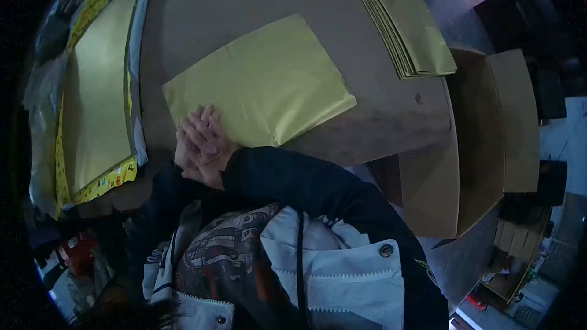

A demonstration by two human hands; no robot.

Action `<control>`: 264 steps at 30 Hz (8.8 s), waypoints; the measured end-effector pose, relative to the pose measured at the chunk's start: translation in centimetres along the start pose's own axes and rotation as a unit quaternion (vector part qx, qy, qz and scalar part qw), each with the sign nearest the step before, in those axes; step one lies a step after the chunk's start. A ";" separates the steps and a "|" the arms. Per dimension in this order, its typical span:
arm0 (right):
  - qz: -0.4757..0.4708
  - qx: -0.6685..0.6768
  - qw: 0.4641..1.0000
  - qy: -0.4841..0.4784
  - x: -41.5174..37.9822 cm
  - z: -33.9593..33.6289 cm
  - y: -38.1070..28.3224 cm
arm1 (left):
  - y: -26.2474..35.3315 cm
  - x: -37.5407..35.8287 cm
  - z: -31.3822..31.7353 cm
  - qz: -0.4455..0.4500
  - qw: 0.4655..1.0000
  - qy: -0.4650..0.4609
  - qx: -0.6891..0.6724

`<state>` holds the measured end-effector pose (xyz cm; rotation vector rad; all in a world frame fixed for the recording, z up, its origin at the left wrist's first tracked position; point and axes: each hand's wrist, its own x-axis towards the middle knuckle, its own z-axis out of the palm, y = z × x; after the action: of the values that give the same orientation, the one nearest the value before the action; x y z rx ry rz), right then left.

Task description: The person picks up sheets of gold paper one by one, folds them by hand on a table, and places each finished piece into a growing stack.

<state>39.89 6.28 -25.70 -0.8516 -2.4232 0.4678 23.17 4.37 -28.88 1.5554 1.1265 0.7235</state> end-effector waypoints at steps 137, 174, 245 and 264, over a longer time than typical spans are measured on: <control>-0.007 -0.014 0.964 0.267 -4.9 -18.9 9.4 | 23.9 8.9 -12.9 0.207 0.978 -0.025 0.023; -0.001 0.012 1.000 -0.016 -13.8 -13.0 13.5 | 2.0 -4.5 -1.6 0.166 0.920 0.081 0.345; 0.157 -0.240 0.957 -0.045 -3.2 -14.9 8.4 | 5.3 12.8 -8.4 0.039 0.905 0.088 0.415; 0.254 -0.218 0.935 -0.118 0.0 -8.9 12.2 | 7.0 11.9 -8.3 -0.021 0.869 0.079 0.488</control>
<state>50.89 16.64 -24.35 -1.7264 -2.5505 0.2156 22.47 18.35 -21.02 2.3091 1.7980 0.2172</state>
